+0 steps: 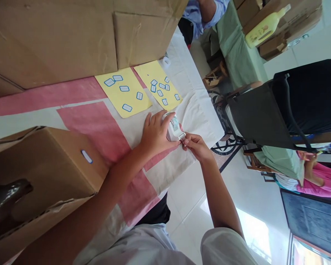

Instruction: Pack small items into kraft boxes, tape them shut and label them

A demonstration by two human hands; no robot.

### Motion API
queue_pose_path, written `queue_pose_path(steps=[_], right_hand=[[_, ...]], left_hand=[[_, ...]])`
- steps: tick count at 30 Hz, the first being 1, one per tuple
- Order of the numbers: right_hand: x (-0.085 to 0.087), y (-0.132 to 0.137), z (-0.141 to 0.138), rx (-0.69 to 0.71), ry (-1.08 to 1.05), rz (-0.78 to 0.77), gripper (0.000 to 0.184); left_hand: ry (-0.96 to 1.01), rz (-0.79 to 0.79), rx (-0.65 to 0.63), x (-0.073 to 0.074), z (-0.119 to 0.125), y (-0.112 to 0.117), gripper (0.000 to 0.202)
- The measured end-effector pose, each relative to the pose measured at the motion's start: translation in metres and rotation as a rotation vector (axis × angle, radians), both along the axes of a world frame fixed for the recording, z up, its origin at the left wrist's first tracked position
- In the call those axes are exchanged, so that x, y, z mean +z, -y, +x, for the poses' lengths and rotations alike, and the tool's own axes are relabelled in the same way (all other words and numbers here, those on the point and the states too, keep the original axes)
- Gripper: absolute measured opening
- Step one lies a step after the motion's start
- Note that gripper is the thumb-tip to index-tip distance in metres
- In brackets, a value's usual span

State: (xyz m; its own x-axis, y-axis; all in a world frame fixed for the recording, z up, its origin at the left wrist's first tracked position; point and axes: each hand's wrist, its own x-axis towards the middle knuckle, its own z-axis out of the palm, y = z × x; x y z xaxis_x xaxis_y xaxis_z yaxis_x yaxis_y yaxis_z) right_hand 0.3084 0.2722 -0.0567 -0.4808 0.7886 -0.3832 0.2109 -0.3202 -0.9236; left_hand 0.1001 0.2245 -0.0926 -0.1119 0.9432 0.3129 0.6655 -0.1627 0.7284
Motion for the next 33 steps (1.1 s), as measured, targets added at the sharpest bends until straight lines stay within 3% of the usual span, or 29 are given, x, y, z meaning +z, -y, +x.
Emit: queue_pose_path(steps=[13,33], right_hand=[[0.0022,-0.0014,-0.003,-0.001,0.037,0.01,0.031],[-0.0001,0.0019,-0.0049,-0.014,0.066,0.073,0.034]], left_hand=[[-0.003,-0.019,-0.013,0.0021,-0.0006,0.0005,0.084],[-0.01,-0.024,-0.011,0.0037,-0.0009,0.0014,0.086]])
